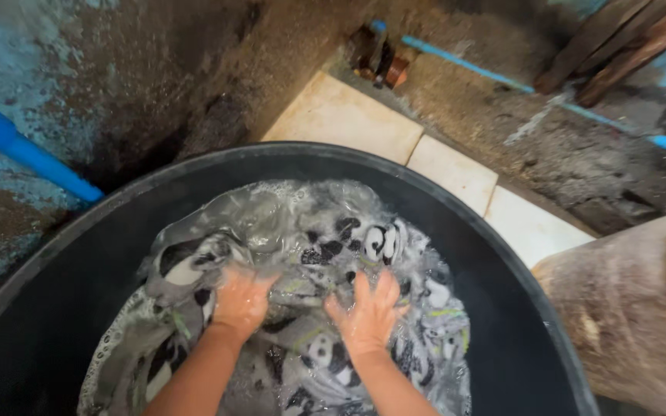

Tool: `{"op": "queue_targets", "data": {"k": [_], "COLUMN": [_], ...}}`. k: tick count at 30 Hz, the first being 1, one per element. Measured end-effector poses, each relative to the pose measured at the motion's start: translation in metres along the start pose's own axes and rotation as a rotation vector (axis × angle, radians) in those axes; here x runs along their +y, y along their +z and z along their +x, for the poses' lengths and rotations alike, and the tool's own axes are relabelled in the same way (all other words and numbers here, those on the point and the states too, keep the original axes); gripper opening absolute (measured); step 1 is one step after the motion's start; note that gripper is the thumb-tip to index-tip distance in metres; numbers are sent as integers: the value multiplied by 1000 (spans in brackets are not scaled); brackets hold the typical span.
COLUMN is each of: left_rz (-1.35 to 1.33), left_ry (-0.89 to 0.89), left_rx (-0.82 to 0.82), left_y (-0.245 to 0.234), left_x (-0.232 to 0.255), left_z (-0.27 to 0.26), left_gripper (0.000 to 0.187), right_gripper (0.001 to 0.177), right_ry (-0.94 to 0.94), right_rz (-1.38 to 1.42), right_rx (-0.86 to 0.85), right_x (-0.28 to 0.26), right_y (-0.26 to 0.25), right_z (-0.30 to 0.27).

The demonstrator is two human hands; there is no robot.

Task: The person washes clothes in a large black basin by hand, repeatedly scrubbing, lifting, and plunging the fabric into soapy water.

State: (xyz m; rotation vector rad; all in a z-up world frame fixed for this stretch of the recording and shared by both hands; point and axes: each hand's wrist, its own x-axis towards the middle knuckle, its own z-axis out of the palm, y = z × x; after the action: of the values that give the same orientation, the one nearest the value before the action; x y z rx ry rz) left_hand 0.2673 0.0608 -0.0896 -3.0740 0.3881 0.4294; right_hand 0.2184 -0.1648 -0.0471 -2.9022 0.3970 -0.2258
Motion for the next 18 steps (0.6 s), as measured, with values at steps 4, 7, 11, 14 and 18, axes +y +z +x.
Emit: {"op": "queue_targets", "data": {"k": [4,7,11,14,18], "left_rz": [-28,-93,-162,-236,-306], "left_ry": [-93,-143,-224,-268,-256], "left_rx": [-181,-252,-255,-170,-170], "left_y": [38,34,-5,-51,-96], "left_x": [-15,-11,-3,6,22], "left_z": [28,37,28,0,-75], "left_gripper": [47,53,63,71,82], "right_gripper": [62,58,63,68,96], "right_ry": [-48,-50,-88,-98,-5], "right_rz": [-7,2,-25,47,269], "right_rx": [-28,-47,-100,-176,-382], "right_x": [1,-3,-12,-14,4], "right_y": [10,7,-7,-36,-77], "right_z": [17,22,23,21,3]}}
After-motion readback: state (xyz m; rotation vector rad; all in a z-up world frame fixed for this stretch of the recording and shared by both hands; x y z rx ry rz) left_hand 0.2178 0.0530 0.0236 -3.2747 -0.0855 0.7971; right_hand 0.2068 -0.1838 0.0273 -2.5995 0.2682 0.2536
